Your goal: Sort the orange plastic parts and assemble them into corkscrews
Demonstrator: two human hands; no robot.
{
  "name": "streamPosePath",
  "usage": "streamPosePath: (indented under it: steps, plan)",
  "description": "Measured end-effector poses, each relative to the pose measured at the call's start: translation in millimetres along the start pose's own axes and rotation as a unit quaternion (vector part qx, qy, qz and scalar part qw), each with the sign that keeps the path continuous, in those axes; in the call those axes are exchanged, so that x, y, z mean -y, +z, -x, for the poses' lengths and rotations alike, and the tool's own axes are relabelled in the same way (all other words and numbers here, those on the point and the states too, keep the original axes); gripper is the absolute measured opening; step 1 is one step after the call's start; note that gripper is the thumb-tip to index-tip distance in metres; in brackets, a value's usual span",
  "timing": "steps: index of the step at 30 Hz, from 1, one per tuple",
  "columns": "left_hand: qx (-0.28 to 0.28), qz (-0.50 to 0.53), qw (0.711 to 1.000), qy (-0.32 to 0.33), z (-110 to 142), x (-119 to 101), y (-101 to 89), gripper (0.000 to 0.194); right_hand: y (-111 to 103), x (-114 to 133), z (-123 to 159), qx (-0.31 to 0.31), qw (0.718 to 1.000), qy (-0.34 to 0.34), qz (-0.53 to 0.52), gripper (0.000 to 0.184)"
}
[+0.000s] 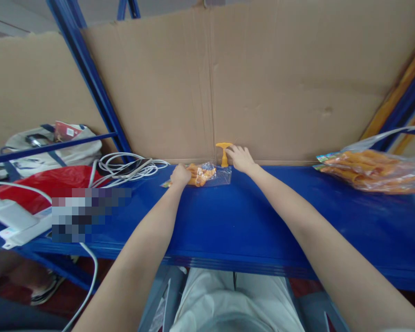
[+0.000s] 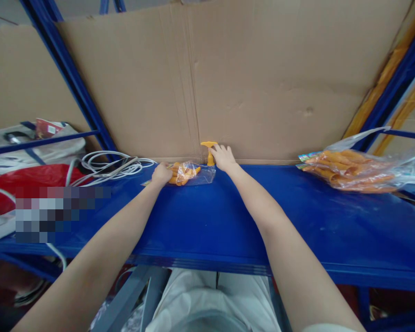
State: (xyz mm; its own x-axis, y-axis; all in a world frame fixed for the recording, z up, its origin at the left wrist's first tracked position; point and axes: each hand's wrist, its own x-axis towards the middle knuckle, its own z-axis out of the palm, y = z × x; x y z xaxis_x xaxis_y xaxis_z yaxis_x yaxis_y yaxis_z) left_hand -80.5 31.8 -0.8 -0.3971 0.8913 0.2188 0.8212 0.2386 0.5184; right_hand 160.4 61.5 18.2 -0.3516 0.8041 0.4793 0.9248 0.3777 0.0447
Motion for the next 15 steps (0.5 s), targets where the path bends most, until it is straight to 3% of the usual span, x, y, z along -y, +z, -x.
streamPosePath:
  steps: [5, 15]
  plan:
    - [0.012, -0.012, 1.0, 0.013, 5, -3, -2.7, 0.034, 8, 11, -16, 0.003, 0.996, -0.031, 0.084, 0.065]
    - [0.012, -0.021, 0.999, 0.034, 8, -4, -2.1, 0.032, 9, 6, -33, -0.003, 0.993, -0.043, 0.109, 0.06]
